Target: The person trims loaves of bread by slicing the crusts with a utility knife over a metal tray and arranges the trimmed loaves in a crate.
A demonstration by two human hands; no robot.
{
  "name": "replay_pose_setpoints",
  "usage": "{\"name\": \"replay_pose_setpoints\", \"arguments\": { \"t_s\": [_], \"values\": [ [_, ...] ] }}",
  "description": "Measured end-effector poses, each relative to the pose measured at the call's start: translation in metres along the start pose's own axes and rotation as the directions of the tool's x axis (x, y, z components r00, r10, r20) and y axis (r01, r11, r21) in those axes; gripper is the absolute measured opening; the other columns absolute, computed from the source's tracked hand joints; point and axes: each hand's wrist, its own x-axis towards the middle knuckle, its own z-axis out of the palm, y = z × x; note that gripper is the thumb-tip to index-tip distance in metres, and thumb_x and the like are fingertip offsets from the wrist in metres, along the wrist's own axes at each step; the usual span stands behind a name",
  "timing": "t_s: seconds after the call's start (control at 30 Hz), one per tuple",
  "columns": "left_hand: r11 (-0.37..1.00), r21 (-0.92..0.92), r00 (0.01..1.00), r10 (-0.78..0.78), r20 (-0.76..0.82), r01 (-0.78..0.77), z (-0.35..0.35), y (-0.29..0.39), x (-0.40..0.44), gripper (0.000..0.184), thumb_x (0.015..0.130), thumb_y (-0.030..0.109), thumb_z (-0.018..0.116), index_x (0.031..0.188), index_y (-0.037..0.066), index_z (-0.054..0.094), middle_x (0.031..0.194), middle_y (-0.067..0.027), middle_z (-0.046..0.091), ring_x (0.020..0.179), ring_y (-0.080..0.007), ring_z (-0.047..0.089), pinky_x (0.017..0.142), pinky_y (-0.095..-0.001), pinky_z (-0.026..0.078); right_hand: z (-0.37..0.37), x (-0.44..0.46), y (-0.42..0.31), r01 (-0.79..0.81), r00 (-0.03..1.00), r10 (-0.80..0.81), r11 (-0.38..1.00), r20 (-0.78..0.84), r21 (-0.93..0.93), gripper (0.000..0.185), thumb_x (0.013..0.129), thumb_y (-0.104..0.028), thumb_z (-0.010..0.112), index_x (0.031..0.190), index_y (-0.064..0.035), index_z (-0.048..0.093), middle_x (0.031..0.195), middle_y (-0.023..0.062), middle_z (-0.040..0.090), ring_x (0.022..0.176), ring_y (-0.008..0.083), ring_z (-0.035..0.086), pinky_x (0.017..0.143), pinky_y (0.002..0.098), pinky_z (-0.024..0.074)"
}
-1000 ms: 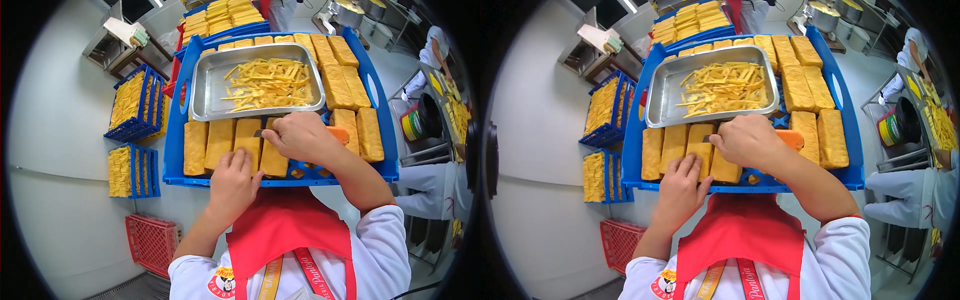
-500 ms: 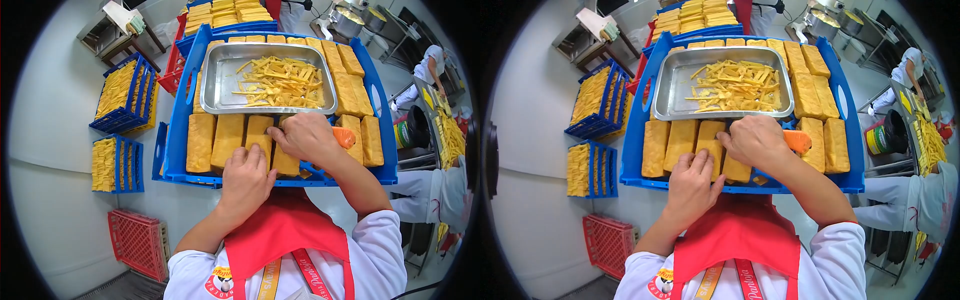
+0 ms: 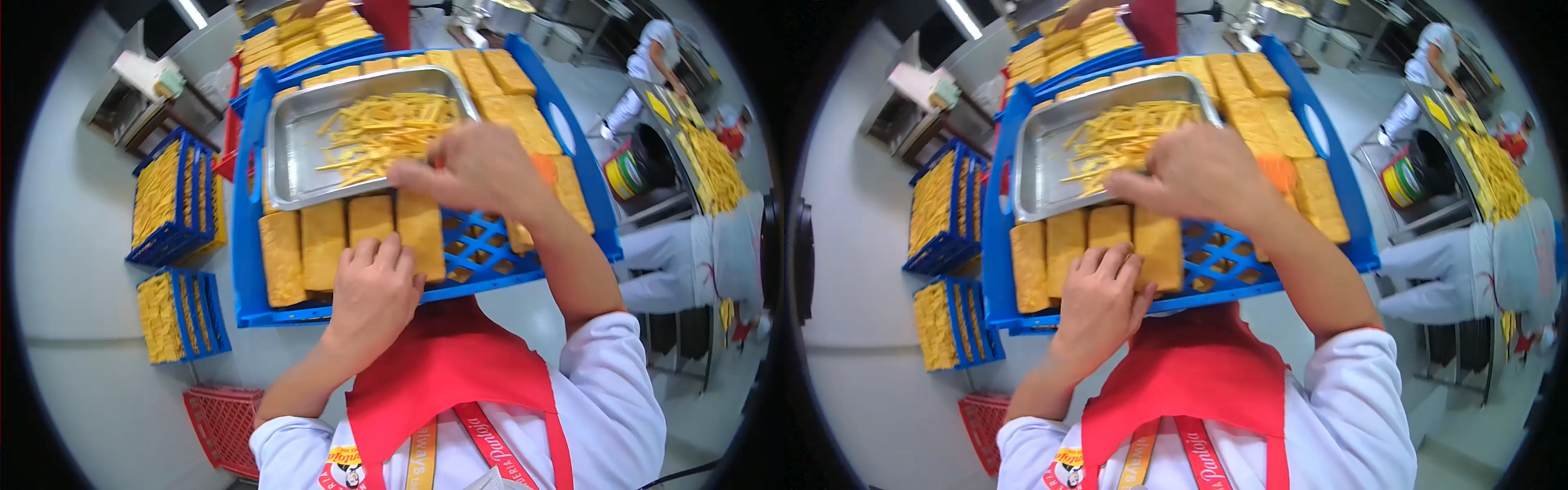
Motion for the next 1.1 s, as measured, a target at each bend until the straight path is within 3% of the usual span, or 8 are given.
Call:
{"name": "replay_pose_setpoints", "arguments": {
  "t_s": [0.13,0.4,0.47,0.6,0.73,0.87,1.0,1.1],
  "values": [
    [0.894,-0.001,0.894,0.447,-0.03,-0.448,0.015,0.029,0.053,0.053,0.075,0.016,0.075,0.124,0.005,0.061,0.127,-0.0142,0.059,0.11,-0.0308,0.058,0.092,-0.042,0.047,-0.022,0.01,0.033,-0.011,0.954,-0.049,0.98,-0.295,-0.198,0.074,0.08,-0.076,0.059,0.072,-0.0043,0.076,0.072,0.0161,0.071,0.071,0.0325,0.071,0.066,0.0449,0.0554],
    [0.774,0.009,0.738,0.6,0.309,-0.634,0.063,0.065,0.151,0.085,0.061,0.012,0.086,0.139,0.014,0.052,0.128,-0.0097,0.056,0.116,-0.028,0.056,0.094,-0.0396,0.049,-0.03,0.013,0.087,-0.205,0.966,0.224,0.968,-0.127,0.148,0.084,0.083,-0.081,0.054,0.085,0.0008,0.073,0.081,0.0186,0.07,0.084,0.0319,0.07,0.074,0.041,0.0533],
    [0.768,0.021,0.72,0.59,0.367,-0.64,0.062,0.068,0.152,0.084,0.059,0.012,0.088,0.136,0.017,0.055,0.121,-0.0072,0.058,0.111,-0.0273,0.057,0.092,-0.0386,0.049,-0.017,0.015,0.097,-0.263,0.914,0.367,0.86,-0.173,0.437,0.071,0.092,-0.067,0.052,0.088,0.0009,0.072,0.086,0.0191,0.071,0.084,0.031,0.069,0.077,0.0398,0.0516],
    [0.713,-0.042,0.701,0.697,0.15,-0.7,0.061,0.053,0.142,0.066,0.061,0.01,0.083,0.123,0.015,0.062,0.115,-0.0061,0.058,0.103,-0.0267,0.057,0.089,-0.0396,0.049,-0.015,0.014,0.116,-0.166,0.868,0.333,0.894,-0.367,0.417,0.054,0.099,-0.047,0.044,0.095,0.0001,0.07,0.093,0.0224,0.071,0.095,0.0375,0.068,0.085,0.0437,0.0509],
    [0.796,-0.231,0.819,0.574,-0.008,-0.56,-0.016,0.044,0.13,0.066,0.057,0.003,0.077,0.12,0.012,0.062,0.119,-0.0092,0.057,0.114,-0.0328,0.056,0.095,-0.041,0.049,-0.043,0.011,0.121,-0.092,0.809,0.448,0.735,-0.38,0.672,0.044,0.099,-0.039,0.051,0.091,0.0007,0.068,0.088,0.0184,0.071,0.086,0.0313,0.068,0.079,0.0409,0.0502],
    [0.828,-0.34,0.829,0.241,-0.505,-0.447,-0.064,0.003,0.132,0.066,0.059,0.007,0.083,0.12,0.005,0.058,0.12,-0.017,0.063,0.117,-0.0405,0.059,0.102,-0.0477,0.045,-0.042,0.029,0.114,0.138,0.797,0.368,0.66,-0.479,0.738,0.036,0.1,-0.032,0.059,0.089,0.0008,0.067,0.072,0.0091,0.067,0.064,0.0185,0.058,0.064,0.0359,0.0465],
    [0.945,-0.322,0.86,-0.116,-0.496,-0.058,-0.043,-0.067,0.147,0.073,0.062,0.01,0.093,0.125,0.007,0.057,0.116,-0.0156,0.067,0.109,-0.0318,0.067,0.095,-0.0394,0.052,-0.023,0.044,0.073,0.2,0.887,0.138,0.746,-0.442,0.635,0.038,0.099,-0.038,0.061,0.088,-0.0013,0.068,0.073,0.0164,0.066,0.069,0.0285,0.065,0.065,0.041,0.0487],
    [0.906,-0.42,0.875,-0.161,-0.457,-0.053,-0.017,-0.099,0.145,0.077,0.06,0.011,0.094,0.128,0.006,0.056,0.116,-0.0152,0.067,0.11,-0.0309,0.067,0.096,-0.0394,0.052,-0.008,0.038,0.042,0.253,0.861,-0.008,0.874,-0.509,0.415,0.043,0.098,-0.042,0.058,0.081,-0.0041,0.067,0.077,0.0194,0.066,0.077,0.0401,0.065,0.065,0.0493,0.0495]
  ]
}}
